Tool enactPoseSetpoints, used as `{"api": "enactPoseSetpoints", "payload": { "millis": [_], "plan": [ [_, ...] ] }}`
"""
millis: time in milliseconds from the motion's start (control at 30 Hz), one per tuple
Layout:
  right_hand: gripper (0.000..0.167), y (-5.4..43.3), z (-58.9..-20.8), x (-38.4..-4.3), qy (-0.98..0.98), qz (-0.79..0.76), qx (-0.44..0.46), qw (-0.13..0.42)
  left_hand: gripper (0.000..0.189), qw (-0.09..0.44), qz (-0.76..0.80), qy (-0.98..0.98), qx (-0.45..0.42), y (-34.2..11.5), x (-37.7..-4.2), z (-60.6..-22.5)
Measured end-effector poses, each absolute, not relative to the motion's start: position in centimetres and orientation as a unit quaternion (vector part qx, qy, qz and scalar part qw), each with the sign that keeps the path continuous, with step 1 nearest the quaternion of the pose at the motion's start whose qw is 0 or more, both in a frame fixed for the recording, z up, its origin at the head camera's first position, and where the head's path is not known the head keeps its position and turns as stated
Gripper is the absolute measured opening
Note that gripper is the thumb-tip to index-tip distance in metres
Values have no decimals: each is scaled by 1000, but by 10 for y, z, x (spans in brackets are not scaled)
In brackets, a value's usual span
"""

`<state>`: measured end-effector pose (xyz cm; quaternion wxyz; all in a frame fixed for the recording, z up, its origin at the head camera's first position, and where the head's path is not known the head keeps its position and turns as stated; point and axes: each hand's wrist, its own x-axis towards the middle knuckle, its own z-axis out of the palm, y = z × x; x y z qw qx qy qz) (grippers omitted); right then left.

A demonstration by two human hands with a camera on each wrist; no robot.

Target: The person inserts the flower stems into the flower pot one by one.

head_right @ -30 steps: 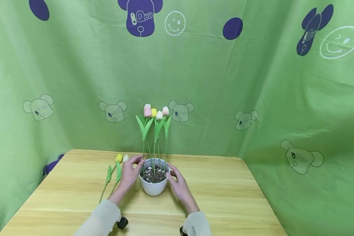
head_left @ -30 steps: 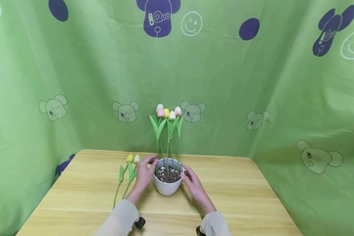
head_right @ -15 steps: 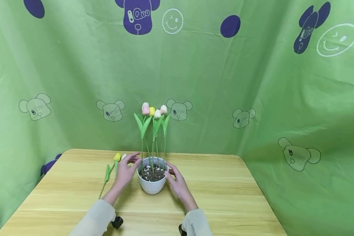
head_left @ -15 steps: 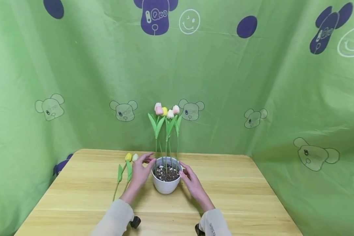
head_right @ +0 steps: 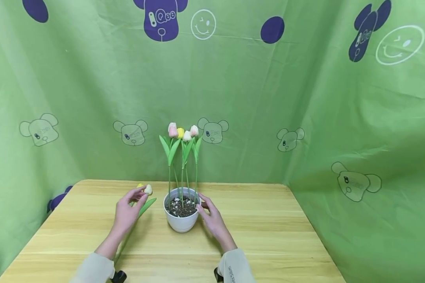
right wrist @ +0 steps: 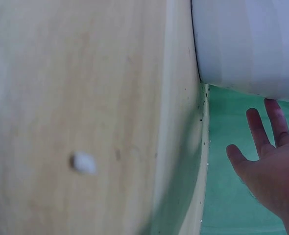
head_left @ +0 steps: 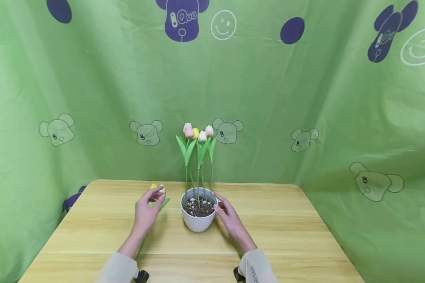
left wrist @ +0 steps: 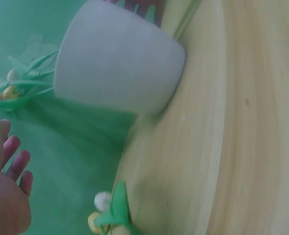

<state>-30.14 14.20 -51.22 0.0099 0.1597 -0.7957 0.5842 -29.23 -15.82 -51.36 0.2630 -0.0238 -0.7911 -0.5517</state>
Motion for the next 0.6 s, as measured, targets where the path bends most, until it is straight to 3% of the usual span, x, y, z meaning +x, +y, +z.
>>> {"api": "enactPoseSetpoints", "payload": {
  "millis": [333,600],
  "plan": [
    [48,141,-514,-301,-788,594,160,13,32,243,-535,-809,12,-209,-261,-532],
    [49,140,-511,-302,-790,591,161,4,40,173,-487,-855,50,-239,-242,-555]
  ]
}}
